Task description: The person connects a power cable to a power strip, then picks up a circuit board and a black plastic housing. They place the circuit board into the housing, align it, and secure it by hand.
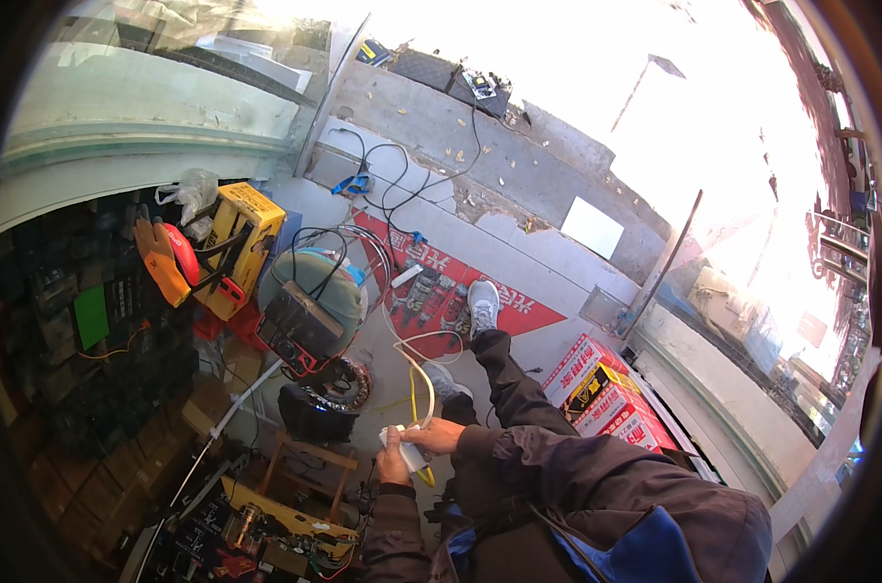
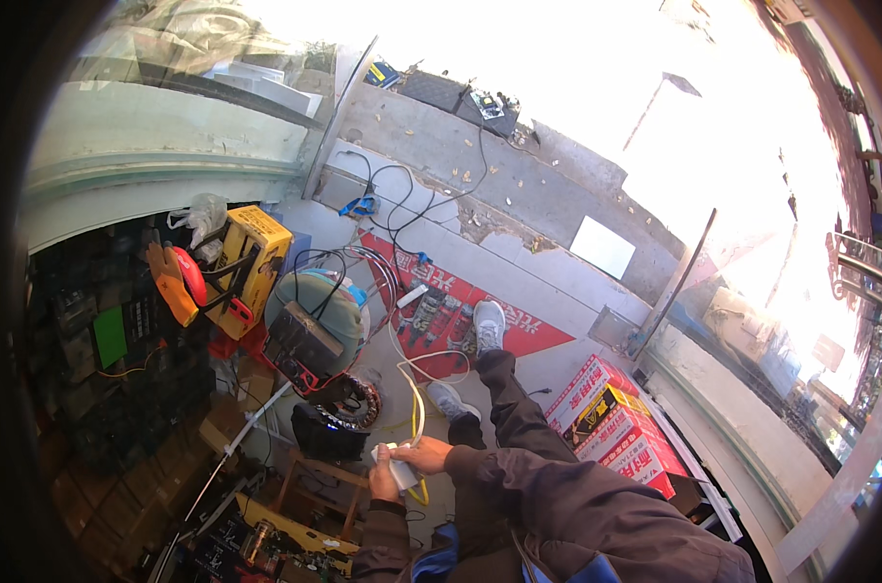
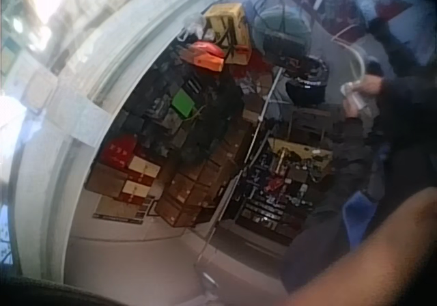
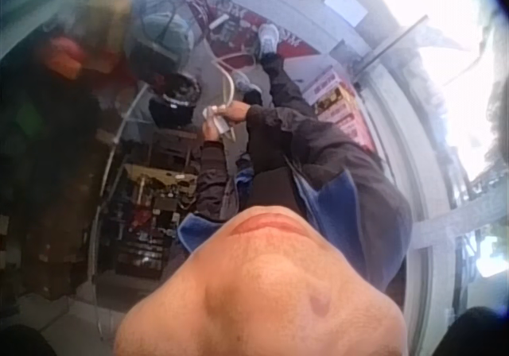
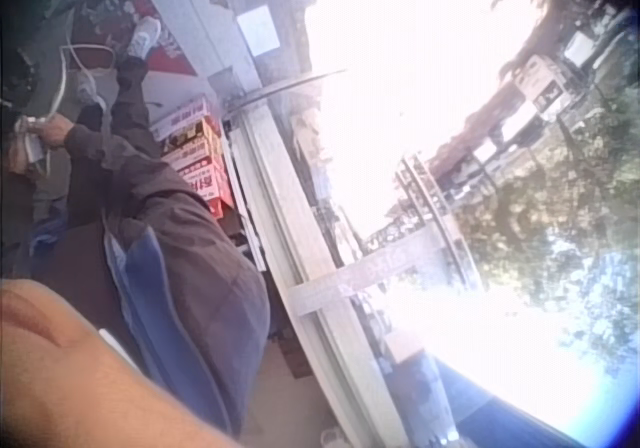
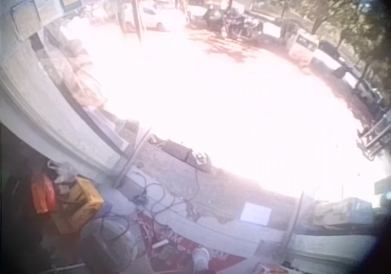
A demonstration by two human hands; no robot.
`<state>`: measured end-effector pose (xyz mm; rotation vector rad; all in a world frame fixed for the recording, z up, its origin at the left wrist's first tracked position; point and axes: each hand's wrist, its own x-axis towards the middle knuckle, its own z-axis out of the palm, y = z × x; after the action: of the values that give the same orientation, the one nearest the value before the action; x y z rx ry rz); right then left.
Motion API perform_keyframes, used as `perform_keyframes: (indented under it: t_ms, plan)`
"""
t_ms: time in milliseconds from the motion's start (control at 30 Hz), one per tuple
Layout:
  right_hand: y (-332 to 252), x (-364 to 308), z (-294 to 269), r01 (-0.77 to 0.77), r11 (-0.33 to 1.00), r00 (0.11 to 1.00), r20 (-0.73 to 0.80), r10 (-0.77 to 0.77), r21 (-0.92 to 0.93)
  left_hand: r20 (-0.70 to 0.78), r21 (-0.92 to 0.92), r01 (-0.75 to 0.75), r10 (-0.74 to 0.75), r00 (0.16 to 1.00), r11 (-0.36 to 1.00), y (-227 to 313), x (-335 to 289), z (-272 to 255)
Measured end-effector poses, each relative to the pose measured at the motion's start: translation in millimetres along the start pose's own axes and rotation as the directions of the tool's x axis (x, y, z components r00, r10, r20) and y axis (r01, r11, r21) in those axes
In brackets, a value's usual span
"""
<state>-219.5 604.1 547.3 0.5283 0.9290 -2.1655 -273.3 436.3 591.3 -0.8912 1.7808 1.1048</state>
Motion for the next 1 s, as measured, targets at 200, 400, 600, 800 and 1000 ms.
perform_keyframes:
  t_ms: [200, 400, 600, 800, 1000]
  plan:
    - [-11, 3, 17, -0.077, 0.992, 0.993, -0.081, 0.085, 0.099, -0.091, 0.006, -0.143, 0.143, 0.986, 0.99, -7, 0, -4]
    - [-25, -14, -3, 0.055, 0.986, 0.991, -0.127, -0.035, 0.157, -0.614, 0.008, -0.013, 0.015, 0.789, 1.0, 2, 8, -112]
    - [-23, -11, -10, -0.036, 0.976, 0.992, -0.108, 0.06, 0.216, -0.735, -0.085, 0.014, -0.072, 0.675, 0.996, -16, -19, -192]
    - [5, 5, -11, -0.112, 0.992, 0.976, -0.181, 0.121, 0.059, -0.742, -0.368, -0.065, -0.251, 0.621, 0.927, -73, -9, -215]
    - [39, 26, -22, -0.118, 0.965, 0.885, -0.466, -0.005, -0.234, -0.656, -0.546, -0.137, -0.32, 0.683, 0.826, -128, 39, -237]
